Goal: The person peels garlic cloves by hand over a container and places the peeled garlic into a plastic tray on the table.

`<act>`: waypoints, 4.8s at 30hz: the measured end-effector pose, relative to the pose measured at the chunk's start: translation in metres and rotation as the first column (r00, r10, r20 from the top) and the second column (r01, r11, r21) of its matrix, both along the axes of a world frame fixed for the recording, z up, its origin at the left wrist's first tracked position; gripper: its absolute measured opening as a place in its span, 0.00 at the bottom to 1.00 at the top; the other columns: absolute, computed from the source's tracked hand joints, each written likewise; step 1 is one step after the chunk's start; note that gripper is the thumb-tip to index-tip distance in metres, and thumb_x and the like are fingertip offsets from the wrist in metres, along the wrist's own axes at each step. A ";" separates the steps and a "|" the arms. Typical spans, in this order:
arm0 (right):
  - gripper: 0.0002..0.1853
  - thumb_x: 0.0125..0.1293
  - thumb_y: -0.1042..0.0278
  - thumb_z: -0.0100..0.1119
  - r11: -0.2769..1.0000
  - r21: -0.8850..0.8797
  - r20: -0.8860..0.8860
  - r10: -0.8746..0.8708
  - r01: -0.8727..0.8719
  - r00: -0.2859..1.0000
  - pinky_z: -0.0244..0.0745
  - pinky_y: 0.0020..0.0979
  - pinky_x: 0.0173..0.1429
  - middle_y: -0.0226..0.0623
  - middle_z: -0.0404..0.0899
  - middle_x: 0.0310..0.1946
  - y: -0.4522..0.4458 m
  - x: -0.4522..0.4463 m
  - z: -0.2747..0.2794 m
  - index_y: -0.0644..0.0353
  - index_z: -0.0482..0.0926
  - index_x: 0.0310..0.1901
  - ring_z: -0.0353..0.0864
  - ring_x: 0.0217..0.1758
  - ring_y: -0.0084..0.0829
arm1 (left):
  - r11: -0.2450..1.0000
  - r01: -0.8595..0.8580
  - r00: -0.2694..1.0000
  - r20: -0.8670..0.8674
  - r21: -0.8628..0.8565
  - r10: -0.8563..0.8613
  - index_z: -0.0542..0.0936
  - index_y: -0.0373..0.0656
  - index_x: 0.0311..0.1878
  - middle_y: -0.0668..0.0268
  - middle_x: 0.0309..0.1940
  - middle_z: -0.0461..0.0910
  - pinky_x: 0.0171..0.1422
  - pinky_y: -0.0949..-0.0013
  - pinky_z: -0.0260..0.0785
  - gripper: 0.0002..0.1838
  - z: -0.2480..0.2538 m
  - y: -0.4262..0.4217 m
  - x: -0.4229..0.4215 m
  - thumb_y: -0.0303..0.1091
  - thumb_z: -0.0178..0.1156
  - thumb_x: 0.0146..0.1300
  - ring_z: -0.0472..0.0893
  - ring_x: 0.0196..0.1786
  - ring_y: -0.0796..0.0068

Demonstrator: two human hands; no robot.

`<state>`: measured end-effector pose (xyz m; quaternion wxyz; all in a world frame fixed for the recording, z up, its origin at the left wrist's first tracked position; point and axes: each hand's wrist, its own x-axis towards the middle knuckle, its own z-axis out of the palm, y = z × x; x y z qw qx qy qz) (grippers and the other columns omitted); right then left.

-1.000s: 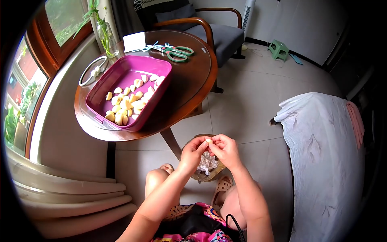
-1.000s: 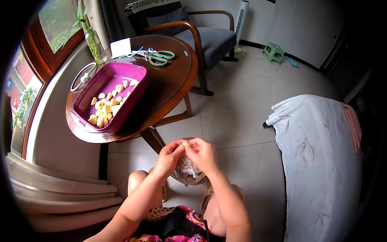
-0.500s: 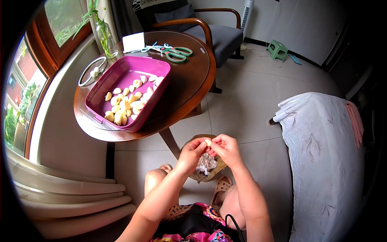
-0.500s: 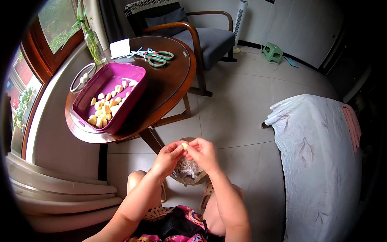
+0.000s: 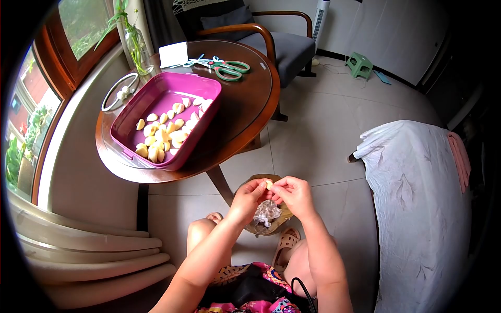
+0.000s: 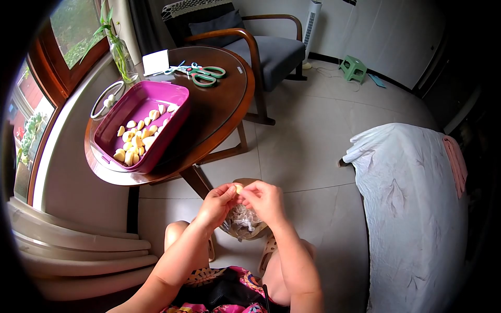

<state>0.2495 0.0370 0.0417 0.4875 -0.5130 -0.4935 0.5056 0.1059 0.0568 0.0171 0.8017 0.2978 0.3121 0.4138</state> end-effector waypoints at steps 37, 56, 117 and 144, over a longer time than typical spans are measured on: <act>0.03 0.58 0.77 0.54 0.997 0.021 -0.077 -0.077 0.078 0.994 0.72 0.18 0.32 0.34 0.77 0.26 -0.006 -0.003 0.009 0.68 0.75 0.33 0.75 0.25 0.19 | 0.993 0.021 0.999 0.029 0.118 -0.025 0.69 0.33 0.52 0.60 0.44 0.74 0.54 0.71 0.67 0.16 0.006 -0.003 0.003 0.27 0.51 0.61 0.75 0.46 0.72; 0.03 0.60 0.77 0.51 0.992 0.063 -0.097 -0.105 0.111 0.990 0.73 0.19 0.32 0.34 0.76 0.27 -0.003 -0.001 0.003 0.67 0.72 0.33 0.75 0.27 0.19 | 0.998 -0.052 0.995 0.092 0.034 0.048 0.67 0.34 0.53 0.59 0.44 0.74 0.55 0.72 0.67 0.17 0.011 -0.004 0.004 0.23 0.51 0.59 0.75 0.46 0.72; 0.05 0.59 0.75 0.52 0.986 0.089 0.045 -0.145 0.141 0.988 0.69 0.17 0.27 0.31 0.76 0.23 -0.002 -0.007 0.002 0.68 0.74 0.32 0.72 0.22 0.15 | 0.975 -0.118 0.988 -0.080 0.190 0.135 0.70 0.33 0.48 0.60 0.38 0.76 0.49 0.74 0.70 0.16 0.001 -0.003 0.008 0.19 0.57 0.54 0.77 0.40 0.74; 0.10 0.58 0.69 0.46 0.989 -0.147 0.854 0.138 -0.021 0.501 0.72 0.36 0.42 0.46 0.76 0.38 0.035 -0.003 -0.115 0.58 0.74 0.40 0.76 0.40 0.43 | 0.992 -0.102 0.991 0.082 -0.078 0.108 0.67 0.34 0.53 0.60 0.41 0.74 0.48 0.77 0.71 0.16 0.008 0.003 0.001 0.22 0.49 0.61 0.75 0.42 0.74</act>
